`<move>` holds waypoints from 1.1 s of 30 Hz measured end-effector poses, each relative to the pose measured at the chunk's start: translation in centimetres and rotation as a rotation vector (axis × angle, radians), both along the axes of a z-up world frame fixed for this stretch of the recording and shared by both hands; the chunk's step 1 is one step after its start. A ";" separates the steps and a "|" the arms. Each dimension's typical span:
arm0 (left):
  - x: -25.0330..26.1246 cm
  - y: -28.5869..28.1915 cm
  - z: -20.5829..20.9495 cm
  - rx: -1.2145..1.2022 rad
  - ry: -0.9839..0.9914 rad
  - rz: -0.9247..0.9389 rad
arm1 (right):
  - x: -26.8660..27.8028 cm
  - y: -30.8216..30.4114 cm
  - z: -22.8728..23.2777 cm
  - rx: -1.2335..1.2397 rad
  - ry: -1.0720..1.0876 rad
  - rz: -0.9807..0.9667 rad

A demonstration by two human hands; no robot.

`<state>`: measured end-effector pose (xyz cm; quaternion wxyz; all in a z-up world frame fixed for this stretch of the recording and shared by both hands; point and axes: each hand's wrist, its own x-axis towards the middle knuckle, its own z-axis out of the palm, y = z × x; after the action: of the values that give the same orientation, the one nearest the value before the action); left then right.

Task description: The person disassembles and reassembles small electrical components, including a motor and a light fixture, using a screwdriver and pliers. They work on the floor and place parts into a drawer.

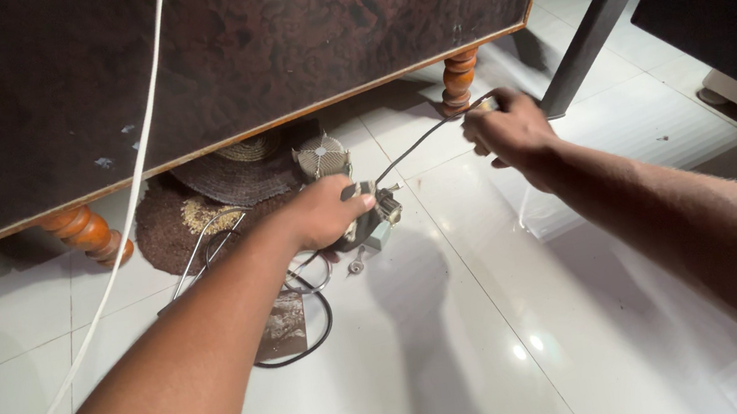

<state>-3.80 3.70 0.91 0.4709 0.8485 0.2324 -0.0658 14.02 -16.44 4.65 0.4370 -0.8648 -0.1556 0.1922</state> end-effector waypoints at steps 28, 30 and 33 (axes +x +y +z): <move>4.3 -6.9 2.8 0.263 -0.133 0.024 | -3.0 0.2 0.5 0.174 0.292 0.045; 4.8 -5.9 2.1 0.147 -0.174 0.120 | -2.3 -0.2 0.5 0.177 0.305 0.034; 5.4 -4.0 1.3 0.024 -0.242 0.328 | -1.5 -0.9 0.2 0.240 0.327 0.010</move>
<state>1.56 -0.31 2.26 0.4897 0.8064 0.3100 0.1170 12.56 -17.36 4.86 0.5554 -0.7630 -0.1087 0.3123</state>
